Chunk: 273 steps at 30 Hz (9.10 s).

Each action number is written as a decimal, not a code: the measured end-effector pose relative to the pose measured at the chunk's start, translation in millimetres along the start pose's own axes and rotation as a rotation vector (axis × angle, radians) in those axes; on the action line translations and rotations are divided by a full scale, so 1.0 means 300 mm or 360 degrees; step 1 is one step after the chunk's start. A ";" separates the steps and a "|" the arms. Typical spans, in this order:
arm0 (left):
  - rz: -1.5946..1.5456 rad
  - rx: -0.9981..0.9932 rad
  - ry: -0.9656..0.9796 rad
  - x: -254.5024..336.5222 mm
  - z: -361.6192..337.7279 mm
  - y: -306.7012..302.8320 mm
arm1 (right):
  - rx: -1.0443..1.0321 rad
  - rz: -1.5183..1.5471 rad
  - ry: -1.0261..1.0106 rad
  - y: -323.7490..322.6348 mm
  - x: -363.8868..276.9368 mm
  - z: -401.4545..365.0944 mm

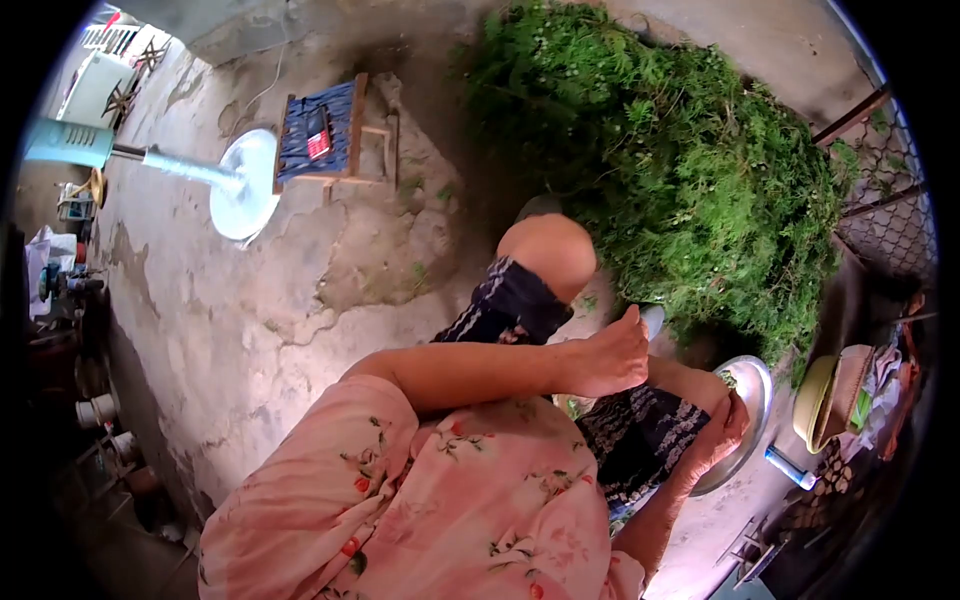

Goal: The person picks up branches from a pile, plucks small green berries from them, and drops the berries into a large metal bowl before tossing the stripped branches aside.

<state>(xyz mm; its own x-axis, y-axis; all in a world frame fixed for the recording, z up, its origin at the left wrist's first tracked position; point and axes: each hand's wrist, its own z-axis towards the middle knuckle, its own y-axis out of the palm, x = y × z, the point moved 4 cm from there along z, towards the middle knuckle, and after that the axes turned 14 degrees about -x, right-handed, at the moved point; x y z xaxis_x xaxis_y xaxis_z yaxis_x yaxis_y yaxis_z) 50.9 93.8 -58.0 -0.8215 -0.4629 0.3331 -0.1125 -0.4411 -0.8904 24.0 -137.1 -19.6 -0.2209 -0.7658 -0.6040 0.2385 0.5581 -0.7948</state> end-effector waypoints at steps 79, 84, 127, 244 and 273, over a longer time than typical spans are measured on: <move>-0.2815 0.0917 -0.1098 -0.658 0.552 -0.169 | -0.0344 0.0968 -0.0704 0.320 -0.407 0.587; -0.2720 0.0876 -0.1201 -0.633 0.550 -0.167 | -0.0198 0.1262 -0.0214 0.294 -0.359 0.653; -0.2502 0.0817 -0.0984 -0.549 0.604 -0.125 | -0.0429 0.2105 0.0023 0.295 -0.351 0.678; -0.2288 0.0461 -0.1239 -0.528 0.587 -0.112 | -0.0804 0.1499 -0.0367 0.211 -0.358 0.684; -0.2918 0.0357 -0.1069 -0.519 0.594 -0.111 | 0.0991 0.2994 0.0748 -0.036 0.671 0.640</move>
<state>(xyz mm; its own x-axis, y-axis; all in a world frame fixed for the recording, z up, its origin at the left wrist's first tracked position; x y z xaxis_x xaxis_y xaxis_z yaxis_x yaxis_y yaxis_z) 282.1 43.4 -24.9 0.4977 0.4441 0.7450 -0.3323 -0.6958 0.6368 158.5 -358.7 -121.3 0.4829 0.6928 -0.5355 0.6213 0.1599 0.7671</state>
